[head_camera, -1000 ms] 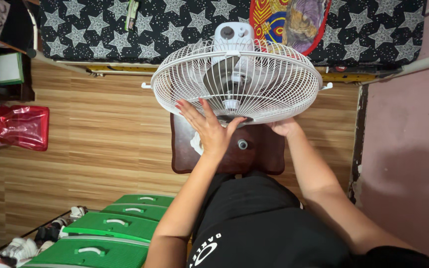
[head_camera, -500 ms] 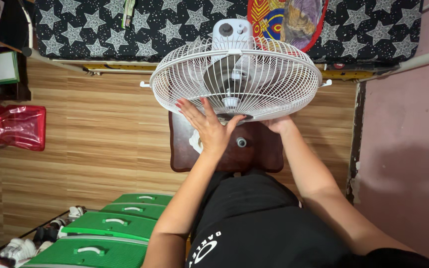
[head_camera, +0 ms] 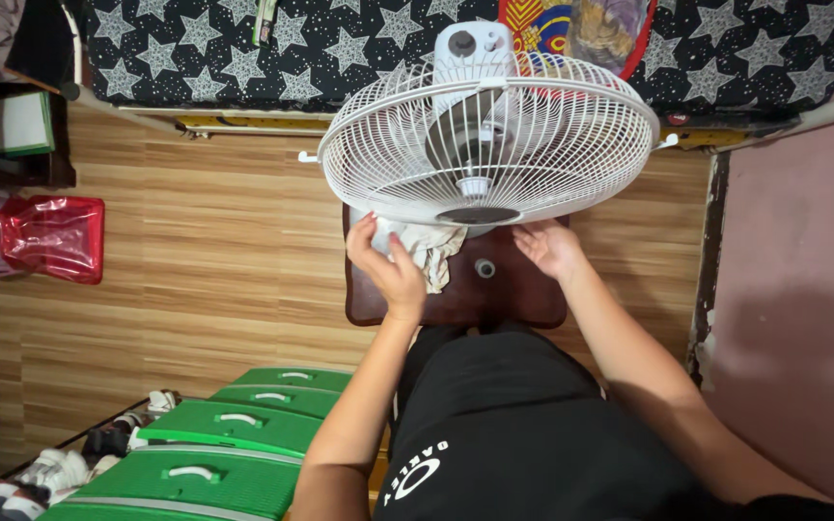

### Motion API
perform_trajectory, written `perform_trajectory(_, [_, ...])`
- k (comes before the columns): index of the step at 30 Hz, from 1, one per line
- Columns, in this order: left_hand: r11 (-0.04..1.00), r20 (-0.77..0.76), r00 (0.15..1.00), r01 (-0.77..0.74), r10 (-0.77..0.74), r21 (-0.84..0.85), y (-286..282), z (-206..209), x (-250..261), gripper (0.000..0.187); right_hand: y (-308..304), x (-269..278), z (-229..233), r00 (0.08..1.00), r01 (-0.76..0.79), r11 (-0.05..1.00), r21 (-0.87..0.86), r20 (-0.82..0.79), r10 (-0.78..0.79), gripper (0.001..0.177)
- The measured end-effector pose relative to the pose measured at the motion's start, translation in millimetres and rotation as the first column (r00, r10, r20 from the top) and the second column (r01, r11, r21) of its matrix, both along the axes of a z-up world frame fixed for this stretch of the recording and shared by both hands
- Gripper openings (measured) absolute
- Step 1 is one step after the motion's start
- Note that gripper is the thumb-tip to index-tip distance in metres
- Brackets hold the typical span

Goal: The person disassembles a white table fan by removing the front grille, unscrewing the central hub nut, detaching the fan blades, and then removing the rear grille. The components are placed on a nearby bed.

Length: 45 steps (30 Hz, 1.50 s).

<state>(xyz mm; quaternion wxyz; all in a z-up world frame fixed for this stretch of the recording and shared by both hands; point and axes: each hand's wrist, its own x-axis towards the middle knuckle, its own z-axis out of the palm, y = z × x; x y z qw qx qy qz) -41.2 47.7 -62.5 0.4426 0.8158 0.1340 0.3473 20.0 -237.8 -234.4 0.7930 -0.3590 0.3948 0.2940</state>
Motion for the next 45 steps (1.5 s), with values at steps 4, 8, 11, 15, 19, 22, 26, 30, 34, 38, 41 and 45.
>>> perform_trajectory(4, [0.875, -0.183, 0.98, -0.158, 0.081, -0.457, 22.1, -59.4, -3.5, 0.033, 7.3, -28.1, 19.1, 0.996, -0.068, 0.988, 0.137, 0.07, 0.059, 0.031])
perform_trajectory(8, [0.502, -0.304, 0.952, -0.248, -0.031, -0.829, 34.2, -116.1, -3.9, 0.029, 27.4, -39.2, 50.7, 0.989, -0.132, 0.979, 0.153, 0.092, 0.119, 0.031])
perform_trajectory(11, [0.261, -0.395, 0.902, -0.343, -0.177, -0.902, 36.2, -149.1, 4.0, 0.033, 45.9, -40.8, 80.0, 0.983, -0.17, 0.973, 0.159, 0.092, 0.157, 0.031])
perform_trajectory(15, [0.035, -0.411, 0.853, -0.423, -0.323, -0.905, 34.3, -176.5, 24.0, 0.045, 69.0, -41.0, 122.2, 0.955, -0.261, 0.961, 0.093, 0.167, 0.244, 0.033])
perform_trajectory(19, [-0.186, -0.227, 0.902, -0.31, -0.366, -0.932, 36.7, -187.3, 43.7, 0.068, 85.0, -38.9, 158.7, 0.945, -0.277, 0.955, 0.103, 0.208, 0.252, 0.034])
perform_trajectory(22, [-0.209, -0.218, 0.911, -0.303, -0.35, -0.93, 40.4, -182.2, 55.0, 0.065, 93.7, -36.7, 176.7, 0.946, -0.275, 0.955, 0.109, 0.207, 0.249, 0.033])
perform_trajectory(26, [-0.256, -0.012, 0.939, -0.106, -0.344, -0.961, 46.1, -173.1, 63.5, 0.053, 101.6, -32.8, 184.2, 0.963, -0.235, 0.96, 0.152, 0.169, 0.209, 0.021])
perform_trajectory(30, [-0.217, -0.046, 0.925, -0.136, -0.377, -0.967, 51.9, -163.2, 67.3, 0.05, 102.1, -31.0, 182.1, 0.972, -0.187, 0.964, 0.189, 0.175, 0.154, 0.021])
perform_trajectory(34, [-0.096, -0.182, 0.936, -0.22, -0.302, -0.971, 56.0, -150.8, 64.3, 0.045, 98.9, -30.4, 179.1, 0.974, -0.166, 0.965, 0.201, 0.189, 0.129, 0.024])
perform_trajectory(38, [-0.059, -0.134, 0.948, -0.157, -0.288, -0.986, 64.9, -152.3, 56.6, 0.051, 97.5, -28.3, 178.4, 0.972, -0.162, 0.964, 0.211, 0.205, 0.118, 0.026])
perform_trajectory(41, [-0.067, -0.114, 0.93, -0.146, -0.348, -0.987, 66.2, -167.6, 55.3, 0.053, 97.2, -28.3, 177.6, 0.973, -0.16, 0.965, 0.208, 0.197, 0.119, 0.029])
perform_trajectory(45, [-0.117, -0.154, 0.866, -0.236, -0.475, -0.965, 59.1, -183.1, 55.4, 0.054, 96.7, -30.1, 173.7, 0.977, -0.134, 0.967, 0.219, 0.19, 0.093, 0.024])
